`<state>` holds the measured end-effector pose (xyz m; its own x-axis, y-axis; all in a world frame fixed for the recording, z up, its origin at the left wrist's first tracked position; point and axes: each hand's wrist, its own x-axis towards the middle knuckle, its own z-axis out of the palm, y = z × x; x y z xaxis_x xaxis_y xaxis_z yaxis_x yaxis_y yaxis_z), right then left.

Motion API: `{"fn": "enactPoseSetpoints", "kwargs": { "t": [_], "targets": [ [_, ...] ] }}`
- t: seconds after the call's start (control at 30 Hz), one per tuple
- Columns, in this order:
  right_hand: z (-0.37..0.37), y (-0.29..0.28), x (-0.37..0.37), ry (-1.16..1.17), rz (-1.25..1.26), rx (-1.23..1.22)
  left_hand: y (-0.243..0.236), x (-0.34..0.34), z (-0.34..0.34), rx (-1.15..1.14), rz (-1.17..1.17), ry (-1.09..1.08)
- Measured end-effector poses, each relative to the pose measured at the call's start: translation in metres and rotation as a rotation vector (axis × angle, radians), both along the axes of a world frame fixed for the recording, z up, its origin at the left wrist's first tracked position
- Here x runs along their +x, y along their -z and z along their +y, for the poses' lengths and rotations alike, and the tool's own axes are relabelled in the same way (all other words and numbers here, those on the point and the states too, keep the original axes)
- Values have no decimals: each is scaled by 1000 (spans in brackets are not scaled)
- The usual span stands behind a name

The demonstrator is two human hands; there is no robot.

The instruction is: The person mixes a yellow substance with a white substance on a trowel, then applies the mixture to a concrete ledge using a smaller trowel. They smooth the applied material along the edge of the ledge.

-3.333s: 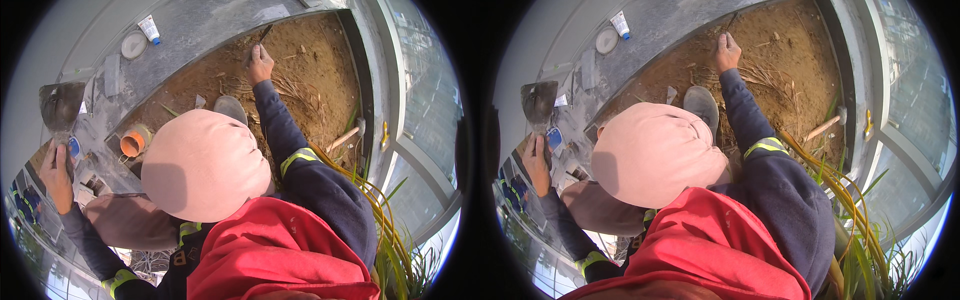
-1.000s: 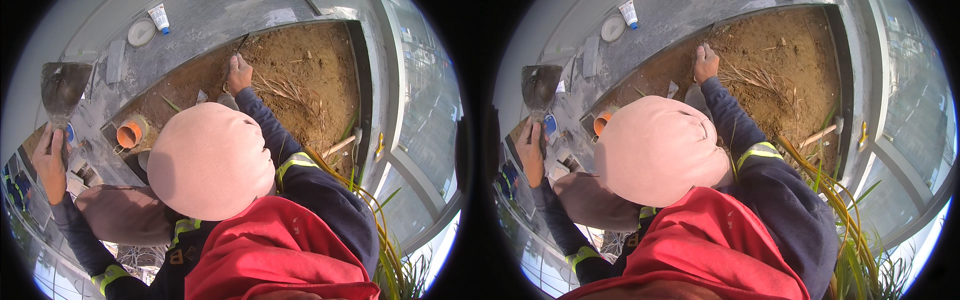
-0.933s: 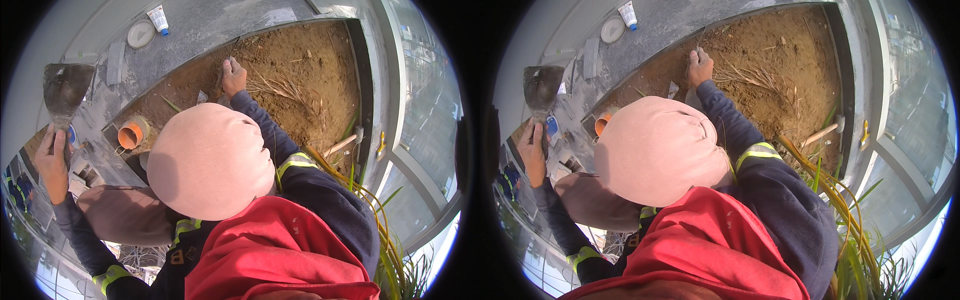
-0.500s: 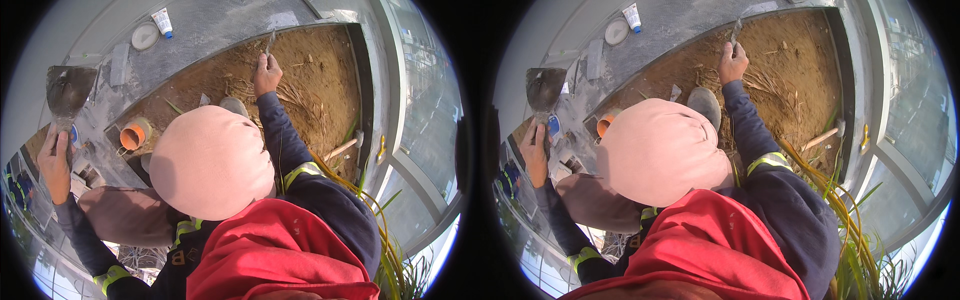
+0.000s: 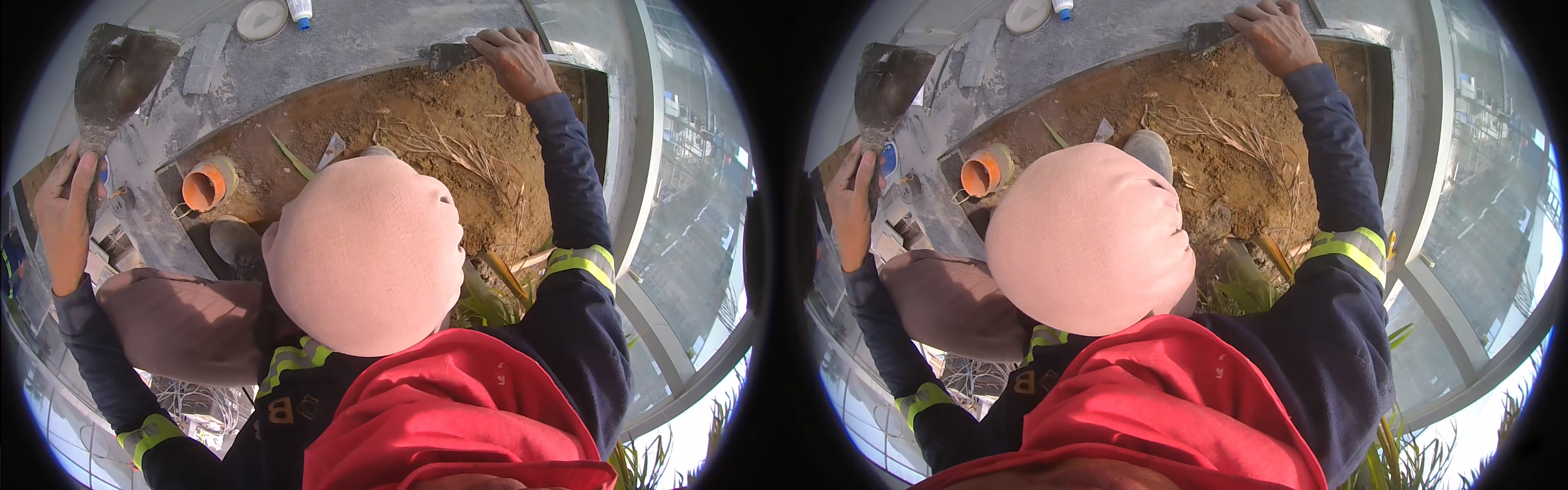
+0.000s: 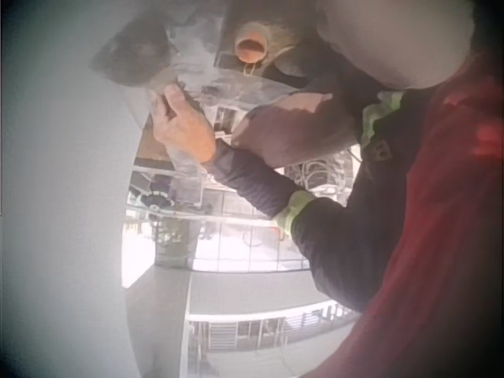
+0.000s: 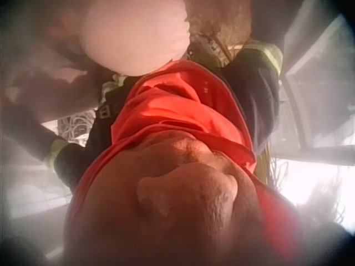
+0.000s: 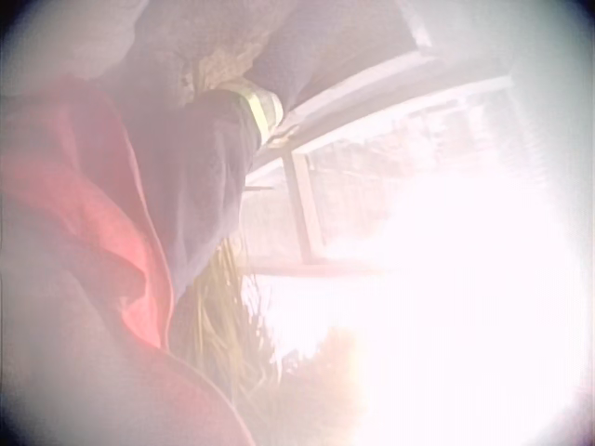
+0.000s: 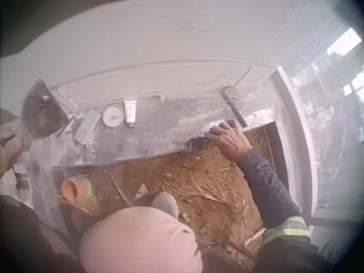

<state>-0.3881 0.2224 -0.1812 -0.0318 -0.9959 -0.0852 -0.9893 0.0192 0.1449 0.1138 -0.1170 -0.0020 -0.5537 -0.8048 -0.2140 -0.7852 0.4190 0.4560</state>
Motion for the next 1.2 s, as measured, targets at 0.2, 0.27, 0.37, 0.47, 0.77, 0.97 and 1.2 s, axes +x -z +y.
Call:
{"fn": "enactPoseSetpoints", "kwargs": {
  "t": [0.2, 0.27, 0.37, 0.47, 0.77, 0.97, 1.2],
  "targets": [
    [-50, 9, -21, -210, -17, 79, -25, -15, 13, 7, -56, 36],
    [-34, 17, -46, -231, 15, 100, -8, -14, 8, -4, -39, 75],
    [-37, 9, -53, -144, -26, 190, -5, -5, 2, -25, -16, 71],
    [-25, 17, -71, -131, 1, 123, -9, -14, 4, 39, -35, 64],
    [18, -26, -99, 278, 122, 258, -4, -4, -1, -11, -34, 103],
    [116, 11, -68, 710, -353, -389, 1, -9, -10, -50, -20, 116],
    [88, 125, 92, 1388, -1637, -946, 3, -11, 2, 134, 54, 57]
  ]
}}
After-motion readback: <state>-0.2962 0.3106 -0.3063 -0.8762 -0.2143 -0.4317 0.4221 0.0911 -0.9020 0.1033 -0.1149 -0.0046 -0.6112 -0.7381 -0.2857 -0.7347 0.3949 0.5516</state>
